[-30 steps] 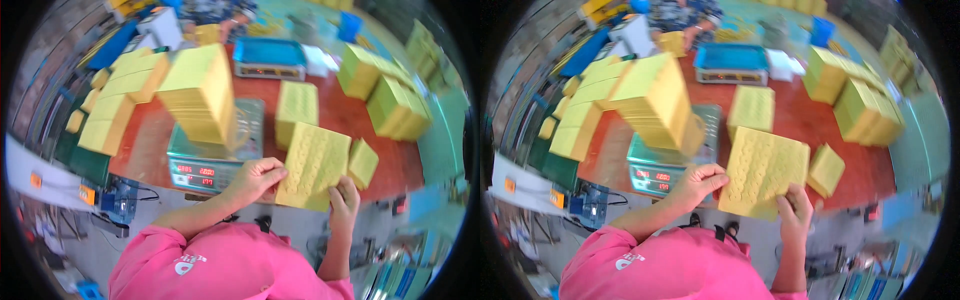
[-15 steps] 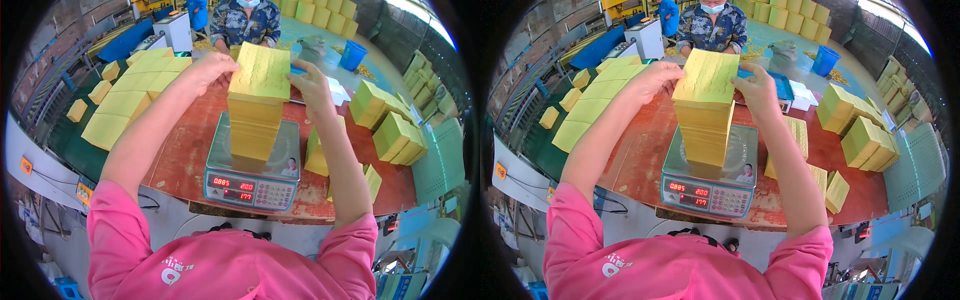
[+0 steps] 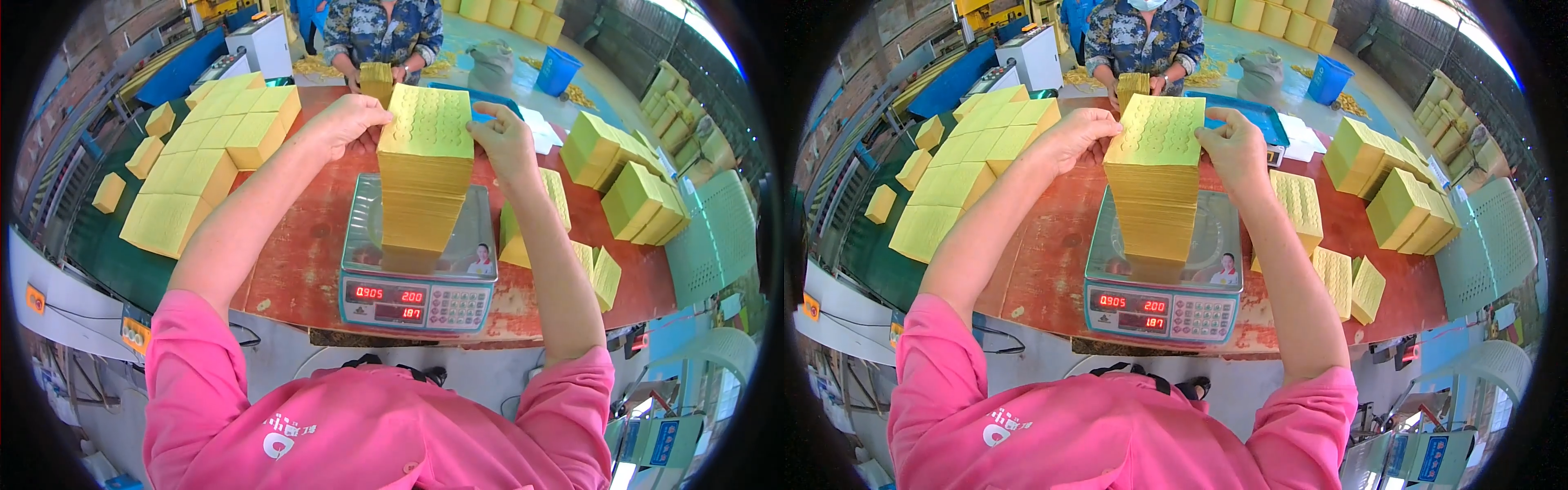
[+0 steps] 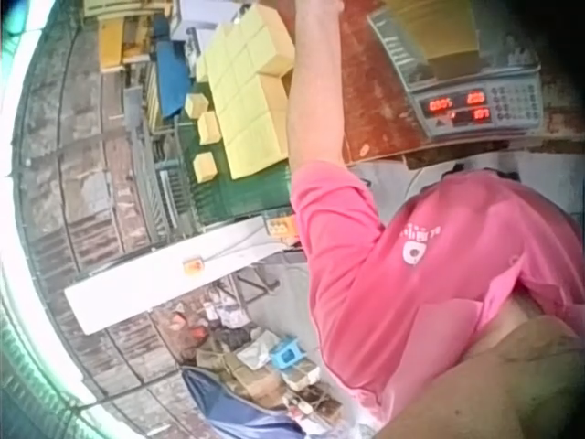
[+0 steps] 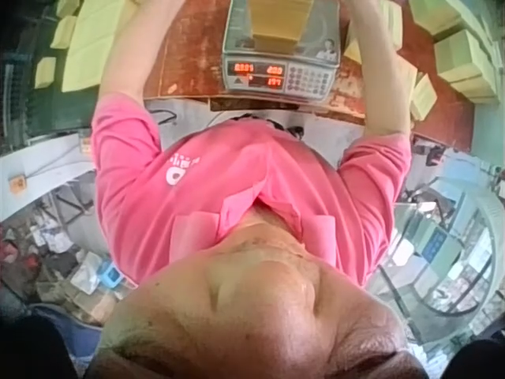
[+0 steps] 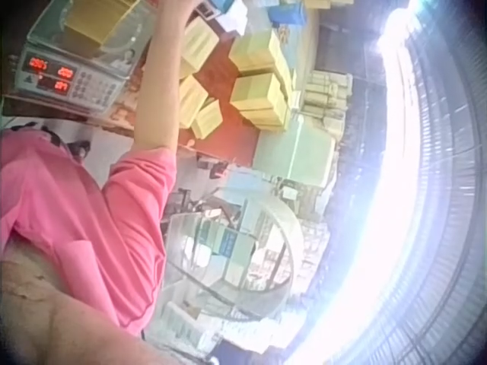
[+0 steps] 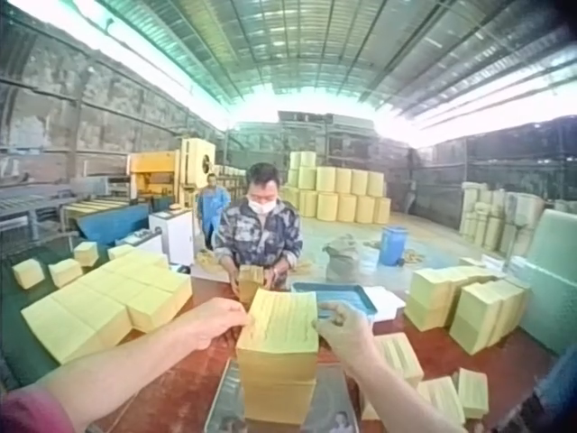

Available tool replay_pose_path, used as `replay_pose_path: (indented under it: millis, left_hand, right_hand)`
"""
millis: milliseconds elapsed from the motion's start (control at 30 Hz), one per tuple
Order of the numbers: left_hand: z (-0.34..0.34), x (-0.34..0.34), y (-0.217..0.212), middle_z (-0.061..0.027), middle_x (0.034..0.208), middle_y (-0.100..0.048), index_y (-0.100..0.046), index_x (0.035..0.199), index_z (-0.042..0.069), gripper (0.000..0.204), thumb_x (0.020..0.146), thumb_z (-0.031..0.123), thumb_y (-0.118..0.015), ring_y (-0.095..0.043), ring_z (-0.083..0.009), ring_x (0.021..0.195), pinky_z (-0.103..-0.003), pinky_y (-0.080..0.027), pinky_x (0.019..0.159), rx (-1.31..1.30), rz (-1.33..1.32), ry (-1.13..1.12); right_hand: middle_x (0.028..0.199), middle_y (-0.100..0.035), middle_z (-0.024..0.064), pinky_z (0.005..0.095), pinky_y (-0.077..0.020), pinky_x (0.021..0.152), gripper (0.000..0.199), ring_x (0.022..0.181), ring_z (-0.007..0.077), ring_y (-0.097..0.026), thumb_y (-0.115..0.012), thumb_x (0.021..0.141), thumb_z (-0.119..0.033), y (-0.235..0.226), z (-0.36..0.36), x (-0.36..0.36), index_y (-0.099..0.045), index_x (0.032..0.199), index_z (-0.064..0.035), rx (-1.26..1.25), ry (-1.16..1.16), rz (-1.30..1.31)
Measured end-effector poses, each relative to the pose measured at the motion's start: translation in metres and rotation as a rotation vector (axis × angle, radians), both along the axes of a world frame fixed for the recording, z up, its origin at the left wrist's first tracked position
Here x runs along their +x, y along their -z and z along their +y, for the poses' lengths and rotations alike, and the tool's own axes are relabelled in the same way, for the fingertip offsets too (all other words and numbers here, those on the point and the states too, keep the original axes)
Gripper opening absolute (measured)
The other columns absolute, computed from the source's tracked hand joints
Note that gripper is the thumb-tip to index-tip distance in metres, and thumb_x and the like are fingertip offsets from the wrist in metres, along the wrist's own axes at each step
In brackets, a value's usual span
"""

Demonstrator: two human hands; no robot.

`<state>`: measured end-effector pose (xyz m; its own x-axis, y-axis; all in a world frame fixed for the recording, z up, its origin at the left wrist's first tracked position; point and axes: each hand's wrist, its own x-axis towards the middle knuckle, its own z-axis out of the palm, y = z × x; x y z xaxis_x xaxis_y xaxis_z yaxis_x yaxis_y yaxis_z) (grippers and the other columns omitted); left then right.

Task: Operating a conveyor and weighing stacks of yellow paper on a scale.

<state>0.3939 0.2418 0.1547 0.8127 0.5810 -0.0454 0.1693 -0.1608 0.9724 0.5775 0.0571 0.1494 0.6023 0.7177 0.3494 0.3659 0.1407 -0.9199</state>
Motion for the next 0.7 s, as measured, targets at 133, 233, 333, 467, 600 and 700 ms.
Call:
replay_pose_path:
  millis: [133,233,333,467,600,700]
  left_hand:
    - [-0.008,-0.002,0.002,0.0000,0.066,-0.059,-0.058,0.077,0.014,0.022,0.091,0.029,-0.064,-0.054,-0.0101,0.055,-0.026,-0.036,0.047,-0.005,-0.030,-0.003]
    - [-0.008,-0.002,0.007,0.0013,0.065,-0.059,-0.057,0.077,0.015,0.022,0.092,0.029,-0.064,-0.054,-0.0084,0.054,-0.025,-0.036,0.046,-0.041,-0.055,0.022]
    - [-0.009,-0.002,0.009,0.0029,0.065,-0.058,-0.057,0.077,0.015,0.022,0.093,0.029,-0.063,-0.052,-0.0068,0.054,-0.024,-0.035,0.045,-0.038,-0.093,0.016]
    - [-0.010,0.000,0.008,0.0040,0.064,-0.057,-0.056,0.076,0.016,0.023,0.094,0.029,-0.062,-0.050,-0.0059,0.052,-0.024,-0.035,0.045,-0.002,-0.082,0.026]
    - [-0.013,-0.002,0.014,0.0046,0.068,-0.057,-0.058,0.079,0.015,0.023,0.095,0.031,-0.061,-0.050,-0.0054,0.056,-0.022,-0.036,0.049,0.022,-0.089,0.014]
    - [-0.008,-0.017,0.021,0.0041,0.070,-0.058,-0.060,0.085,0.014,0.022,0.096,0.034,-0.060,-0.051,-0.0063,0.058,-0.023,-0.037,0.051,-0.009,-0.172,-0.083]
  right_hand:
    - [0.074,-0.066,0.0036,0.0277,-0.0481,0.065,0.038,0.069,0.0101,-0.059,-0.070,0.085,-0.011,0.004,-0.003,0.001,-0.064,0.120,0.0026,-0.043,0.079,-0.142]
    - [0.074,-0.066,0.0034,0.0287,-0.0481,0.067,0.038,0.069,0.0100,-0.059,-0.070,0.085,-0.013,0.006,-0.004,0.001,-0.064,0.120,0.0008,-0.064,0.139,-0.209]
    - [0.074,-0.067,0.0039,0.0283,-0.0482,0.067,0.038,0.069,0.0097,-0.059,-0.070,0.085,-0.012,0.014,-0.002,0.006,-0.064,0.120,0.0009,-0.039,0.134,-0.194]
    - [0.074,-0.066,0.0038,0.0274,-0.0478,0.066,0.035,0.068,0.0088,-0.058,-0.070,0.085,-0.013,0.019,-0.001,0.009,-0.065,0.117,0.0011,-0.026,0.140,-0.180]
    - [0.073,-0.064,0.0023,0.0261,-0.0477,0.065,0.031,0.068,0.0084,-0.057,-0.069,0.087,-0.013,0.025,-0.005,0.007,-0.066,0.115,0.0015,0.011,0.110,-0.132]
    - [0.075,-0.063,0.0017,0.0246,-0.0461,0.063,0.026,0.066,0.0078,-0.056,-0.067,0.090,-0.011,0.029,-0.019,0.003,-0.067,0.113,0.0014,0.117,0.160,-0.081]
